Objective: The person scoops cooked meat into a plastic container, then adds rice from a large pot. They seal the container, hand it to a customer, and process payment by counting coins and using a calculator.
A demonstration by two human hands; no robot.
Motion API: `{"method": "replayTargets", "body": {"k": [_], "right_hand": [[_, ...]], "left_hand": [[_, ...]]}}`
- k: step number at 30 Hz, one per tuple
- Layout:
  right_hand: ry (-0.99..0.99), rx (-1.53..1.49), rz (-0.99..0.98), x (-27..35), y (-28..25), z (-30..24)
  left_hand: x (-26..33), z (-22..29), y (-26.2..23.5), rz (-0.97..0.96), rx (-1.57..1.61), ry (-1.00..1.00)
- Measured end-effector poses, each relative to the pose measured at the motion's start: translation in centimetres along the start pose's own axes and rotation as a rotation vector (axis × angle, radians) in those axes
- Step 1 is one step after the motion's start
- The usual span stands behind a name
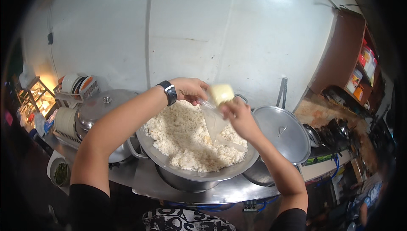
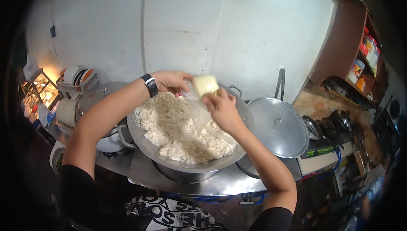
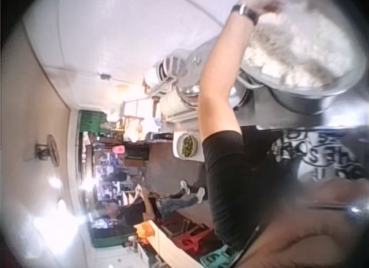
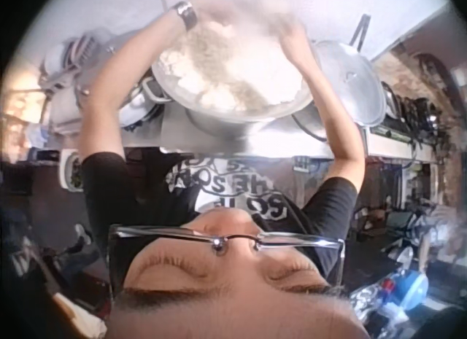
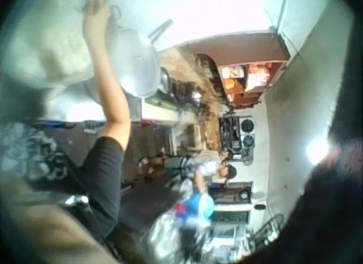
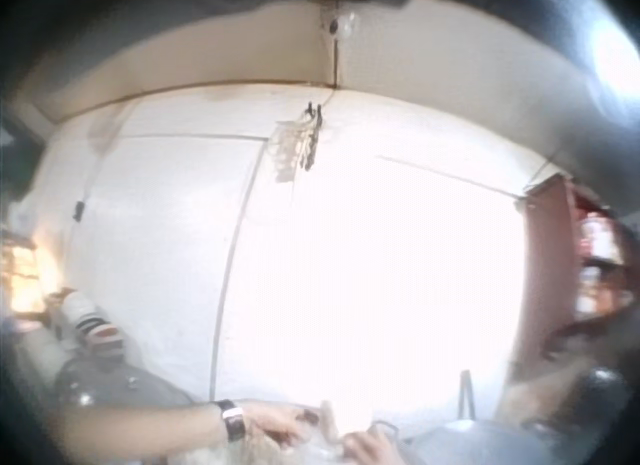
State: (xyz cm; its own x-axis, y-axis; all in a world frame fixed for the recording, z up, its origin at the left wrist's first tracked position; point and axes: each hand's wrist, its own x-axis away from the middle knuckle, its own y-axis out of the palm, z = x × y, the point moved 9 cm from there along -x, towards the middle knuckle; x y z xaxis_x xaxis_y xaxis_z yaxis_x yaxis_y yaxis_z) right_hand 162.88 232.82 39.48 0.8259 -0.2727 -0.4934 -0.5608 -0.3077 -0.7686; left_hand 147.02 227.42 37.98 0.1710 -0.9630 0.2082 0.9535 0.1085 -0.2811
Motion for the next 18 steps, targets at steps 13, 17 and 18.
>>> {"method": "replayTargets", "body": {"k": [13,17,18], "right_hand": [[0.380,-0.168,-0.481,-0.5,3.1,7.7],[-0.125,0.166,-0.155,-1.7,3.2,3.4],[-0.053,0.040,-0.233,-3.0,3.9,-0.5]], "left_hand": [[8.4,1.8,-2.8,0.429,-0.207,-0.010],[15.2,6.7,-4.2,0.522,-0.247,0.151],[17.5,6.9,-4.7,0.552,-0.225,0.190]]}}
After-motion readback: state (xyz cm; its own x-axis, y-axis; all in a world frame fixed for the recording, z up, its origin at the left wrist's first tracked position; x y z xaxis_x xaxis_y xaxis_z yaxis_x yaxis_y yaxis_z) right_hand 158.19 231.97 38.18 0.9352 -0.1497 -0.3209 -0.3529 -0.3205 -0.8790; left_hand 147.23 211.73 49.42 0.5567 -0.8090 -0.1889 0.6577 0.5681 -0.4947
